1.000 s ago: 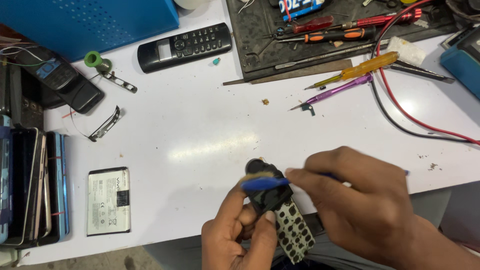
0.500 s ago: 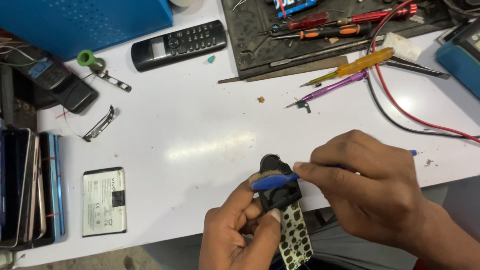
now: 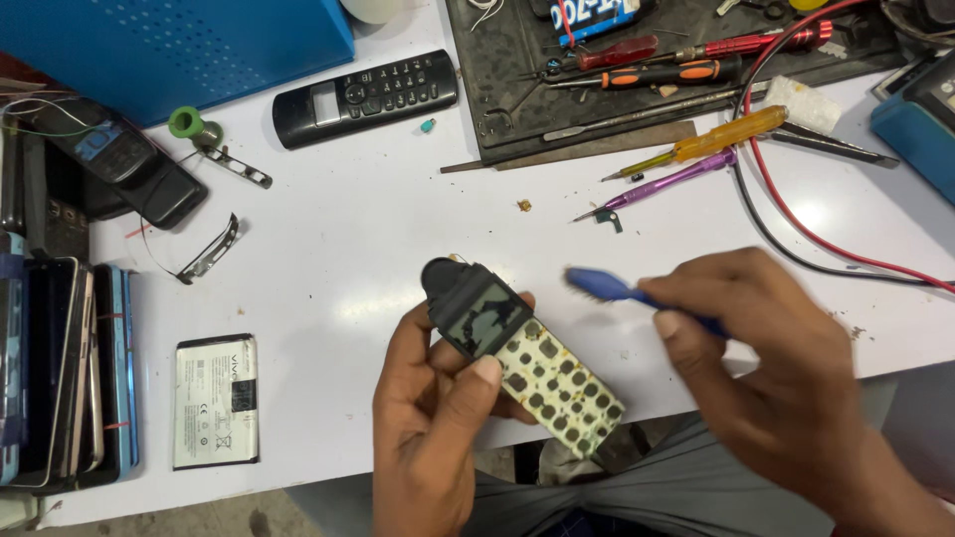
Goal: The person works on a disassembled feature phone at a repair bench. They scrub the keypad and housing with a toothbrush, reposition the phone body, then use a soldering iron to solder points on the exposed green circuit board while holding the board steady with the other hand.
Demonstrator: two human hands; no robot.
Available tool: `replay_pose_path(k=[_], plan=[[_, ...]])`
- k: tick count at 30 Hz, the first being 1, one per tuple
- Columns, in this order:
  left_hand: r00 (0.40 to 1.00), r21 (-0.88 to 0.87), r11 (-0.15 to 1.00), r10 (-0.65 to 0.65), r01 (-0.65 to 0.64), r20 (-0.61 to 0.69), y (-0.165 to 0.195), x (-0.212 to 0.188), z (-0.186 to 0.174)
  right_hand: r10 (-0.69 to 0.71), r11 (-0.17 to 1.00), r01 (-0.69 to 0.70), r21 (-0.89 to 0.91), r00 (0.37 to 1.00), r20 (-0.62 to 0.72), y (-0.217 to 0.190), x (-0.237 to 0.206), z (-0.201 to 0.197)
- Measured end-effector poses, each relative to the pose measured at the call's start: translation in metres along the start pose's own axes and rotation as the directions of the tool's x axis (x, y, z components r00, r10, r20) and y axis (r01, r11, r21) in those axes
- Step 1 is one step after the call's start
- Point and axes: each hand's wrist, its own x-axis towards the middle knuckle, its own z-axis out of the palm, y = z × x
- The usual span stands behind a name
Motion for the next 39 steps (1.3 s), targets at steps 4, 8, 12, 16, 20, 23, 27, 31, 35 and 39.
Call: replay_pose_path(k=[4, 8, 12, 16, 20, 23, 27, 31, 35, 39], plan=[[0.998, -0.174, 0.984, -0.017, 0.028, 0.065, -0.006, 0.005, 0.000, -0.014, 0.997, 0.007, 0.076, 0.996, 0.083, -0.003, -0.005, 0.012], [0.992, -0.294, 0.954, -0.029, 0.064, 0.122, -0.012, 0.005, -0.004, -0.031, 0.997, 0.026, 0.067, 0.996, 0.079, 0.001, -0.008, 0.015], [0.989, -0.337, 0.939, -0.020, 0.070, 0.148, -0.021, 0.005, -0.006, -0.051, 0.996, 0.044, 0.079, 0.995, 0.088, 0.000, -0.013, 0.014], [0.986, -0.353, 0.934, -0.002, 0.062, 0.169, -0.032, 0.006, -0.009, -0.132, 0.976, 0.105, 0.189, 0.981, 0.139, -0.006, -0.019, 0.010], [0.981, -0.338, 0.939, 0.008, 0.059, 0.196, -0.036, 0.003, -0.016, -0.065, 0.987, 0.043, 0.155, 0.988, 0.140, -0.006, -0.016, 0.004], [0.975, -0.344, 0.937, 0.016, 0.063, 0.222, -0.035, 0.001, -0.018, -0.070, 0.991, 0.060, 0.121, 0.994, 0.085, -0.007, -0.011, 0.003], [0.978, -0.383, 0.915, -0.052, 0.127, 0.200, -0.032, 0.000, -0.019, -0.117, 0.977, 0.097, 0.190, 0.988, 0.098, -0.017, -0.017, 0.000], [0.974, -0.380, 0.919, -0.015, 0.102, 0.224, -0.031, -0.004, -0.018, -0.040, 0.994, 0.032, 0.101, 0.995, 0.087, -0.008, -0.015, -0.002], [0.978, -0.390, 0.911, -0.061, 0.136, 0.199, -0.031, -0.003, -0.021, -0.139, 0.972, 0.103, 0.210, 0.977, 0.162, -0.006, -0.025, -0.003], [0.964, -0.360, 0.919, -0.068, 0.161, 0.257, -0.032, -0.005, -0.024, -0.124, 0.984, 0.098, 0.149, 0.975, 0.182, 0.001, -0.021, -0.007]])
